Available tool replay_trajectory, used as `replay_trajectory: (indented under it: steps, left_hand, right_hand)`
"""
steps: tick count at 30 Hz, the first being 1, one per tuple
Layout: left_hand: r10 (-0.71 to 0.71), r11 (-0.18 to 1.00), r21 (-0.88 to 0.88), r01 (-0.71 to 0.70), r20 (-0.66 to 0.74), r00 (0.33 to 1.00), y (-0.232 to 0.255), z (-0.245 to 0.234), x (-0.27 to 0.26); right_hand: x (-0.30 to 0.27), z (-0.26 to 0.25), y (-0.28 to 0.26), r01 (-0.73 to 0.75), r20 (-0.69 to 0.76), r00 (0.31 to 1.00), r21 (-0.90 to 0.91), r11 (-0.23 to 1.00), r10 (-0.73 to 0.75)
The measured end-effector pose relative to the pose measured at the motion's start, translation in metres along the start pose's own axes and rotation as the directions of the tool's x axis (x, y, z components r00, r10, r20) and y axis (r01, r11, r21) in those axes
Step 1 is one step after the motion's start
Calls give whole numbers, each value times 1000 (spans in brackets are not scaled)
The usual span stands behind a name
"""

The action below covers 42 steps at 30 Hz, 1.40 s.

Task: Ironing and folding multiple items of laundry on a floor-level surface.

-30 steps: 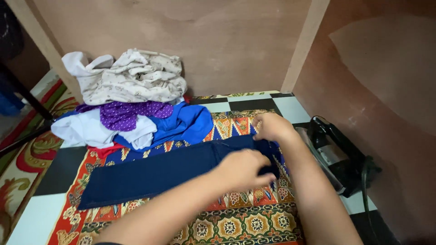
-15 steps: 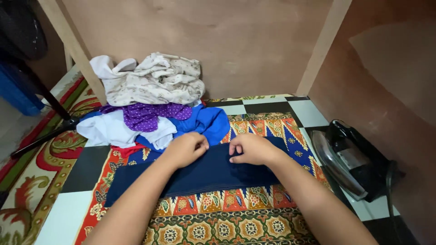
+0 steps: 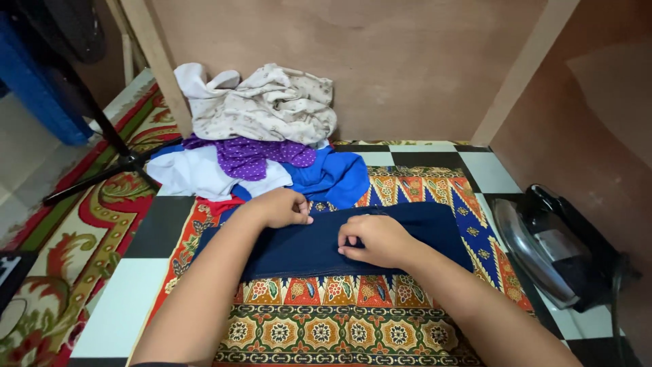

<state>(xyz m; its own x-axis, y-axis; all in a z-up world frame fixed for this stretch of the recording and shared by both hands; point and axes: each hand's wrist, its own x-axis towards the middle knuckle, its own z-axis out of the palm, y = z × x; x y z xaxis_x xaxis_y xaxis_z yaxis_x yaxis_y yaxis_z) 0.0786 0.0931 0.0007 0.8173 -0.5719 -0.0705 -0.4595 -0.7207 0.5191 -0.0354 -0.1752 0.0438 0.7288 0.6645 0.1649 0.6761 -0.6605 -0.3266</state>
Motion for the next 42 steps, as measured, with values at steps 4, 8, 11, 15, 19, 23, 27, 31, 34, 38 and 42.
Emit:
replay_trajectory:
  steps: [4,8,11,15,19,23,27,31,34,38,42]
  left_hand:
    - [-119,991,74,112,104,987,-8,-16,-9]
    - [-214,973,126,194,163,963,-12,-26,-18]
    - [-290,949,173,263,158,944,-4,-33,-25]
    - [-311,833,505,223,94,946,33,-34,-26]
    - [-270,795,559,236,-22,962,103,-9,-32]
    - [-63,908,399,126,-167,984,144,26,-34]
    - [317,923,319,-216,-311,896,148,59,-27]
    - [576,817,230,-528,-335,746,150,61,-23]
    - [503,863,193,-466,-258,825,145,65,-23]
    - [478,877,167,-450,-224,849,142,65,-23]
    - [471,881,168,-442,-233,851,141,67,-24]
  right_hand:
    - [1,-3,-5,-37,22,999,14,999,36]
    - [0,0,-4,11,-12,1000,-13,1000,-11]
    - [3,-10,-11,-28,22,999,-15,1000,28]
    - [0,-36,0,-88,-34,995,85,992,92]
    - [-8,-53,46,-177,-116,973,174,969,198]
    - [-15,-56,77,-298,2,954,117,947,300]
    - [-18,-37,124,-314,54,949,204,927,309]
    - [-18,-34,125,-316,122,948,211,925,296]
    - [-20,-41,115,-337,86,941,182,924,327]
    - [-20,-44,110,-338,43,941,138,931,336]
    - [-15,-52,76,-495,73,868,62,867,491]
